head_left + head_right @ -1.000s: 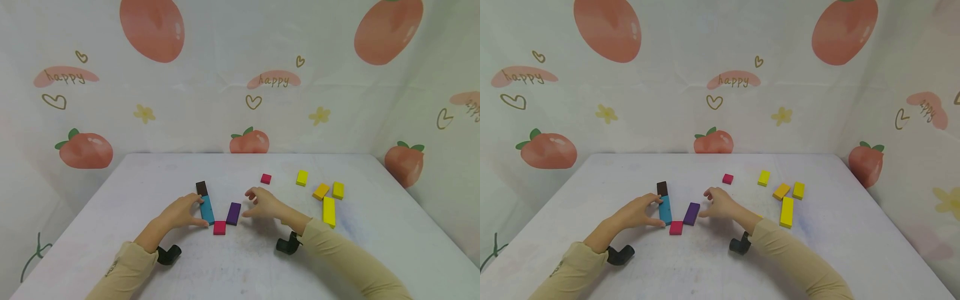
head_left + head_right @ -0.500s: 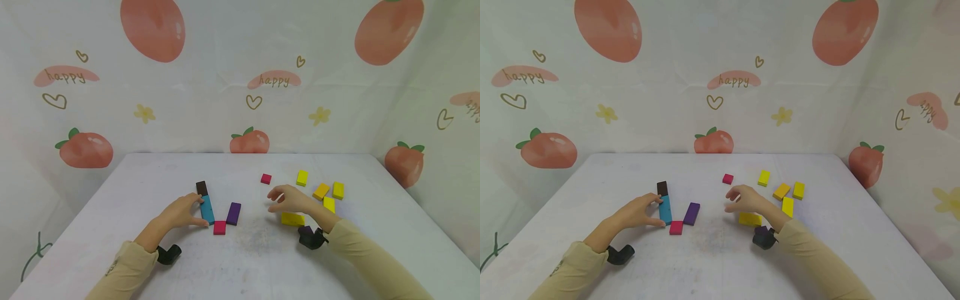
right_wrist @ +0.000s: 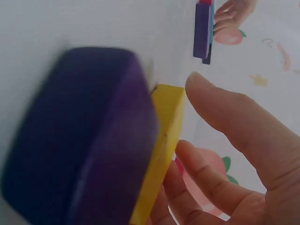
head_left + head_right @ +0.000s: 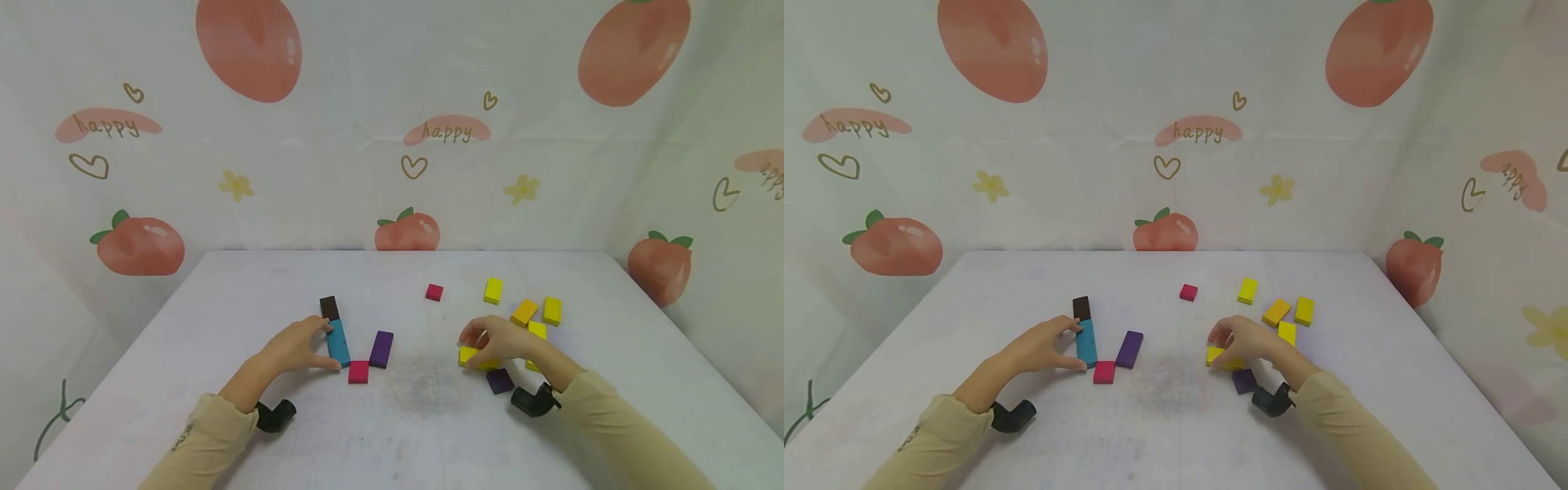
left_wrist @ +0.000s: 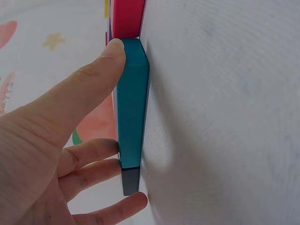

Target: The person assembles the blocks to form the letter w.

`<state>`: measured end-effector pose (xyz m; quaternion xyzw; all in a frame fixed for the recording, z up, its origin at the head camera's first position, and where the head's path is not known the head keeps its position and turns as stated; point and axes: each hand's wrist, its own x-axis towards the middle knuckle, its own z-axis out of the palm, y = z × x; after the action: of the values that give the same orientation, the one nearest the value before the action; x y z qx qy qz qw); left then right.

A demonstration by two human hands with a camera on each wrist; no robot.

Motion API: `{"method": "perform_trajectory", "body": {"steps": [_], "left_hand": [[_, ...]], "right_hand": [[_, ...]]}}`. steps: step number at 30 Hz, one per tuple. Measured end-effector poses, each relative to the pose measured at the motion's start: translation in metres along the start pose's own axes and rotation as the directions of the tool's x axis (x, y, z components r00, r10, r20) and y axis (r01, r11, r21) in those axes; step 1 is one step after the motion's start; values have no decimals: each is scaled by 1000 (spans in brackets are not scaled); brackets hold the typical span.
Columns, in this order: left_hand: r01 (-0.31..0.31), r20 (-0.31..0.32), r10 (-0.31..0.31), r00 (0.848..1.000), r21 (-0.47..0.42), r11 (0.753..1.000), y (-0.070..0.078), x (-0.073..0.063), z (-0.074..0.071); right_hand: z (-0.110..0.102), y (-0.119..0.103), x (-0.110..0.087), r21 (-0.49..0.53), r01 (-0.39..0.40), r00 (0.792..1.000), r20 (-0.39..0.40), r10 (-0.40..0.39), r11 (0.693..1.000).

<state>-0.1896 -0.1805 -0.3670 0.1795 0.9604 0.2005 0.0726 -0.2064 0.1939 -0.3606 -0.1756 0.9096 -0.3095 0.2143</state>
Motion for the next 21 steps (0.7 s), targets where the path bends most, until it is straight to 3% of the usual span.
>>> {"method": "perform_trajectory", "body": {"steps": [8,21], "left_hand": [[4,-5,-4,1000,-10,1000,-1,0,1],[1,-7,-1,1000,-4,1000,1,-1,0]], "right_hand": [[3,6,-3,-39,12,1000,5,-12,999],[4,8,0,-11,34,999,-6,-34,999]]}}
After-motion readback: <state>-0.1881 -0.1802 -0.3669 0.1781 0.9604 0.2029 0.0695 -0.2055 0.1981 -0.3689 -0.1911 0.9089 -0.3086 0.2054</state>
